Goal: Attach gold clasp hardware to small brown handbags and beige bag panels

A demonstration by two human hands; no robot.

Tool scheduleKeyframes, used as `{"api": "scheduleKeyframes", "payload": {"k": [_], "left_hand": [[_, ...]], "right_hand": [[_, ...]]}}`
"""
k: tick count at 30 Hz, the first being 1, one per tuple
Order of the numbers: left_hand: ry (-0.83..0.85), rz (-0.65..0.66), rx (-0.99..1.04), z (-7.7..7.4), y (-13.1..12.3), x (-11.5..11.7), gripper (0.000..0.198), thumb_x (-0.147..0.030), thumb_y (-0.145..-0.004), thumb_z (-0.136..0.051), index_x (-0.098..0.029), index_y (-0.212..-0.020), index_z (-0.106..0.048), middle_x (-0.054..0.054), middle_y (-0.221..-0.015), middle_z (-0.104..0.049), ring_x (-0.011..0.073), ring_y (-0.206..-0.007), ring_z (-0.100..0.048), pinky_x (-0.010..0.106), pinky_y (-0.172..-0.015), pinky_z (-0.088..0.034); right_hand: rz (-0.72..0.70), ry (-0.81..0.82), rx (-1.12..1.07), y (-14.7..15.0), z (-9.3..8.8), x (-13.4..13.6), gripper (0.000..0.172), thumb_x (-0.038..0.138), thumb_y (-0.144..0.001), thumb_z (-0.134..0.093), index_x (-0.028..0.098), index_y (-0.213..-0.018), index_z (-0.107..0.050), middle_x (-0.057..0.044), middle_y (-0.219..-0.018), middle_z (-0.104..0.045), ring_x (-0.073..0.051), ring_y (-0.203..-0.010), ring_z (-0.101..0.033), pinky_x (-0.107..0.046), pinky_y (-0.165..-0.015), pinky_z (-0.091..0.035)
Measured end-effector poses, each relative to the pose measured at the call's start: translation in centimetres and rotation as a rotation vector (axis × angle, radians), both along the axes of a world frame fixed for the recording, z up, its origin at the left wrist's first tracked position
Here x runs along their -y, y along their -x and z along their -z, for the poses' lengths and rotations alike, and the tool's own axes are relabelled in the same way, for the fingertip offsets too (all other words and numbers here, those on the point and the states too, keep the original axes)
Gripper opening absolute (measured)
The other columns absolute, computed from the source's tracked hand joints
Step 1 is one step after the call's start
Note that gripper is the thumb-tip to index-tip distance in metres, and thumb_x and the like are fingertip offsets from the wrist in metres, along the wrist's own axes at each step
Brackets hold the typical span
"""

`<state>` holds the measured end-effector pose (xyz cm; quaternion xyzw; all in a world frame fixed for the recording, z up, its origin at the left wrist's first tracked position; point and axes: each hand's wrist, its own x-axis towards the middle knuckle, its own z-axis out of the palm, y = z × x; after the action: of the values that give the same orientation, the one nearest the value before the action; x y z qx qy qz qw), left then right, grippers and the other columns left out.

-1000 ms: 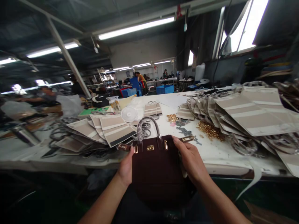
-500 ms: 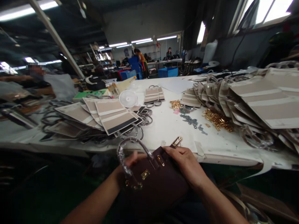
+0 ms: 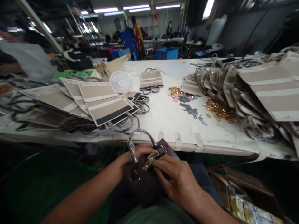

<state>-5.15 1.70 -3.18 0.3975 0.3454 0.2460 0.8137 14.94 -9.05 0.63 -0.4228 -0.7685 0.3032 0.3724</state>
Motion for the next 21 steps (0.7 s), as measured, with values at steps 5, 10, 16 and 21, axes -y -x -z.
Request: {"api": "scheduleKeyframes", "payload": {"k": [5,10,16,21], "left_hand": [[0.048,0.105,-0.044,-0.4,0.2,-0.3,0.029,-0.038,-0.070,-0.087,-0.016,-0.087,-0.081,0.005,-0.079,-0.076,0.0204,-0.075,-0.068,0.031,-0.080,-0.051],[0.024,0.227,-0.086,-0.4,0.9,-0.2,0.042,-0.046,-0.071,-0.090,-0.017,-0.100,-0.081,0.006,-0.087,-0.077,0.0166,-0.071,-0.066,0.029,-0.076,-0.051],[-0.150,0.309,-0.024,-0.3,0.1,0.4,0.053,-0.054,-0.075,-0.086,-0.019,-0.115,-0.079,0.007,-0.102,-0.076,0.0238,-0.094,-0.068,0.033,-0.087,-0.051],[-0.194,0.295,-0.004,-0.6,-0.2,0.7,0.052,-0.054,-0.075,-0.085,-0.017,-0.111,-0.078,0.007,-0.099,-0.074,0.0237,-0.095,-0.065,0.033,-0.089,-0.049]], "right_hand": [[0.266,-0.117,0.009,0.0,1.9,-2.0,0.039,0.020,-0.103,-0.057,0.026,-0.140,-0.066,-0.009,-0.134,-0.071,-0.024,-0.121,-0.070,-0.034,-0.105,-0.057],[0.290,-0.122,0.112,-1.9,2.3,-3.3,0.014,0.028,-0.103,-0.063,0.024,-0.110,-0.074,-0.006,-0.107,-0.072,-0.021,-0.097,-0.072,-0.031,-0.086,-0.058],[0.341,-0.231,0.531,-2.2,1.8,-3.0,0.032,0.046,-0.107,-0.054,0.023,-0.090,-0.069,-0.002,-0.083,-0.064,-0.017,-0.066,-0.064,-0.030,-0.060,-0.044],[0.363,-0.384,0.657,-1.8,2.4,-3.1,0.046,0.048,-0.112,-0.042,0.021,-0.088,-0.069,-0.003,-0.078,-0.064,-0.017,-0.064,-0.063,-0.030,-0.058,-0.038]]}}
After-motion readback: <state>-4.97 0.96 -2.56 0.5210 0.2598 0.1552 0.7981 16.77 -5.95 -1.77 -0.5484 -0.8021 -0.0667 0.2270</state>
